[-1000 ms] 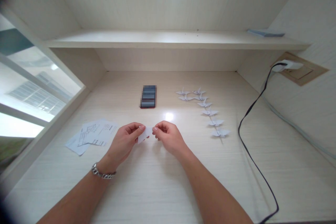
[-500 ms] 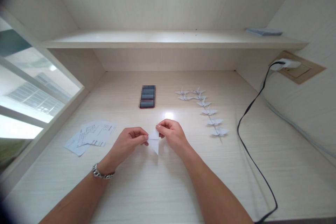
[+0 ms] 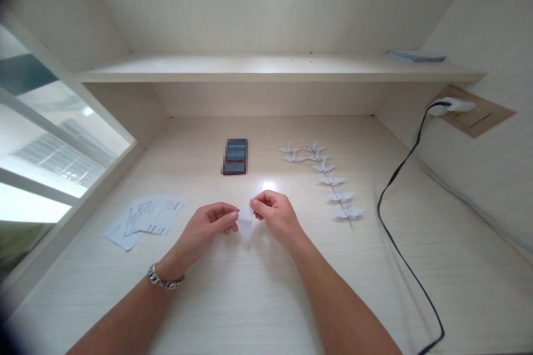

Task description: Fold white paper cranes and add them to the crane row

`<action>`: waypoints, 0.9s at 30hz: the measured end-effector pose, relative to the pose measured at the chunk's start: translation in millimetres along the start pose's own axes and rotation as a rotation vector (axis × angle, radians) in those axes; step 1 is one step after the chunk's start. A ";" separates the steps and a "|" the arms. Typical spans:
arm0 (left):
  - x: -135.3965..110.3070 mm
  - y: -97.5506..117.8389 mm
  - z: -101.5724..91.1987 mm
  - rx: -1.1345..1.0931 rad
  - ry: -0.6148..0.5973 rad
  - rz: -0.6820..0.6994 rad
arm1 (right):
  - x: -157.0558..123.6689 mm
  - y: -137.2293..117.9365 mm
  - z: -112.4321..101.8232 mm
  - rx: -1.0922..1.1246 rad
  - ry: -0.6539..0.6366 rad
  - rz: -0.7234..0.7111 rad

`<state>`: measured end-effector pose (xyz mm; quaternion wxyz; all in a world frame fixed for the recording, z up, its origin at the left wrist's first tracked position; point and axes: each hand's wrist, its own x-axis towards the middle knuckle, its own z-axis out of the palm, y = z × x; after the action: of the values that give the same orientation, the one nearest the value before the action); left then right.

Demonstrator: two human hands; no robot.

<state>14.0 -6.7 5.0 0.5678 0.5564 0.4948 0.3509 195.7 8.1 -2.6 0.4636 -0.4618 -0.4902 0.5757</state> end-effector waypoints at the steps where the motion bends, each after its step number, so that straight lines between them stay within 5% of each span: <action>1: 0.4 -0.6 2.2 0.010 -0.003 0.012 | -0.7 0.4 3.0 -0.008 -0.014 0.012; 7: 2.5 -4.5 1.3 0.054 -0.025 0.039 | 2.4 -0.1 -0.4 0.051 -0.032 0.138; 11: 1.4 -5.3 -2.5 0.157 -0.003 0.051 | 2.2 -3.6 -10.4 -0.165 0.040 -0.001; 14: -0.4 -5.5 -2.6 0.266 -0.013 0.091 | -2.3 -4.1 -8.5 -0.367 -0.107 -0.089; 17: -1.3 -3.7 -2.1 0.288 -0.041 0.104 | -4.3 -1.3 -3.4 -0.361 -0.184 -0.020; 23: 2.0 -1.7 -2.1 0.150 -0.016 0.058 | 3.1 3.1 -6.2 -0.085 -0.034 0.075; 27: 4.8 -6.2 -2.2 0.043 0.131 0.048 | 1.0 1.6 -3.4 -0.211 -0.006 -0.046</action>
<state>12.2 -2.4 -1.7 0.5137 0.5560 0.5248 0.3893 198.8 9.4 -4.6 0.4241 -0.4951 -0.5596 0.5117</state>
